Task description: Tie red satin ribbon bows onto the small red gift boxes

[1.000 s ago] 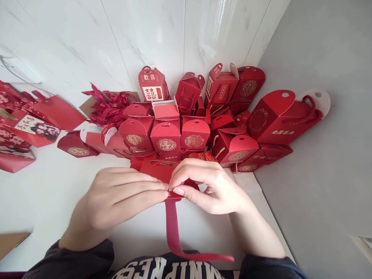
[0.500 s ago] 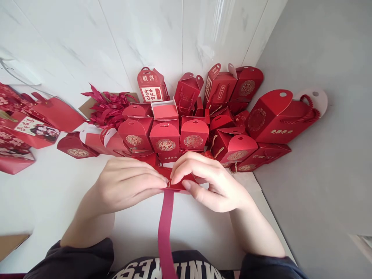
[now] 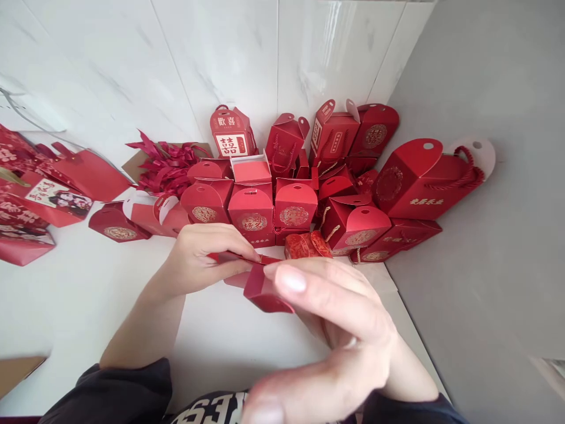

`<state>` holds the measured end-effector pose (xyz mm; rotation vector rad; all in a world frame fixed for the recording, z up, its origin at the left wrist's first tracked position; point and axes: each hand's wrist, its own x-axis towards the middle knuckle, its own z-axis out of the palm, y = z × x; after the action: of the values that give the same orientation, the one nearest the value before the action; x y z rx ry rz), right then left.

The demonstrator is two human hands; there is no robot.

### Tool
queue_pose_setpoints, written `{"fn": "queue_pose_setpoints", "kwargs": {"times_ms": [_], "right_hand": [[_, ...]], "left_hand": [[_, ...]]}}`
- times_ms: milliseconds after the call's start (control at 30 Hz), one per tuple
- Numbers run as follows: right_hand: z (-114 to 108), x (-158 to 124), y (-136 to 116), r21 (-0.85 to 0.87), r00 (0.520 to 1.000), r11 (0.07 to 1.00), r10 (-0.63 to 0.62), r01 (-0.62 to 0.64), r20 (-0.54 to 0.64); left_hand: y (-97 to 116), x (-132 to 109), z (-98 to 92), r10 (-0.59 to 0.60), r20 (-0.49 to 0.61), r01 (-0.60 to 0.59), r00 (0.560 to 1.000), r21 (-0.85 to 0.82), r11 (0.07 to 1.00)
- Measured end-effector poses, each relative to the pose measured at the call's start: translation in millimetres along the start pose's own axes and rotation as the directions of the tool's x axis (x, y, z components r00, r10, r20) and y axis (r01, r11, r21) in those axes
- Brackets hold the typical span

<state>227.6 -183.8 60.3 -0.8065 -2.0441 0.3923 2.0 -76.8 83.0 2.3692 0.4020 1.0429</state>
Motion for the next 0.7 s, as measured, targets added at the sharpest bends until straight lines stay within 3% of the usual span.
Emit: {"fn": "queue_pose_setpoints", "kwargs": {"times_ms": [100, 200, 233, 300, 367, 467, 567, 700], "right_hand": [[-3, 10, -6, -0.274, 0.974, 0.957, -0.141, 0.09, -0.175], [-5, 19, 4, -0.49, 0.889, 0.859, -0.332, 0.147, -0.316], [-5, 21, 9, -0.508, 0.875, 0.852, -0.338, 0.128, -0.346], [-5, 24, 18, -0.382, 0.912, 0.924, -0.138, -0.022, -0.386], [-3, 27, 22, -0.083, 0.919, 0.975, 0.164, -0.207, -0.359], [2, 32, 25, 0.353, 0.879, 0.868, 0.434, -0.349, -0.197], [8, 36, 25, 0.557, 0.871, 0.739, 0.488, -0.38, -0.053], [12, 39, 23, 0.618, 0.88, 0.706, 0.472, -0.346, -0.047]], "left_hand": [[2, 0, 6.5, 0.026, 0.03, -0.024, 0.999, -0.045, 0.999], [1, 1, 9.0, 0.028, 0.096, -0.015, 0.995, -0.132, 0.991], [0, 1, 8.9, 0.021, 0.112, -0.001, 0.993, -0.177, 0.984], [-5, 1, 7.9, -0.013, 0.132, 0.051, 0.991, -0.288, 0.956], [-12, 1, 7.1, -0.07, 0.15, 0.127, 0.986, -0.409, 0.904], [-23, 0, 7.9, -0.144, 0.182, 0.221, 0.973, -0.535, 0.815], [-31, 0, 10.6, -0.188, 0.193, 0.265, 0.963, -0.556, 0.788], [-36, 2, 13.7, -0.249, 0.208, 0.324, 0.946, -0.554, 0.767]]}}
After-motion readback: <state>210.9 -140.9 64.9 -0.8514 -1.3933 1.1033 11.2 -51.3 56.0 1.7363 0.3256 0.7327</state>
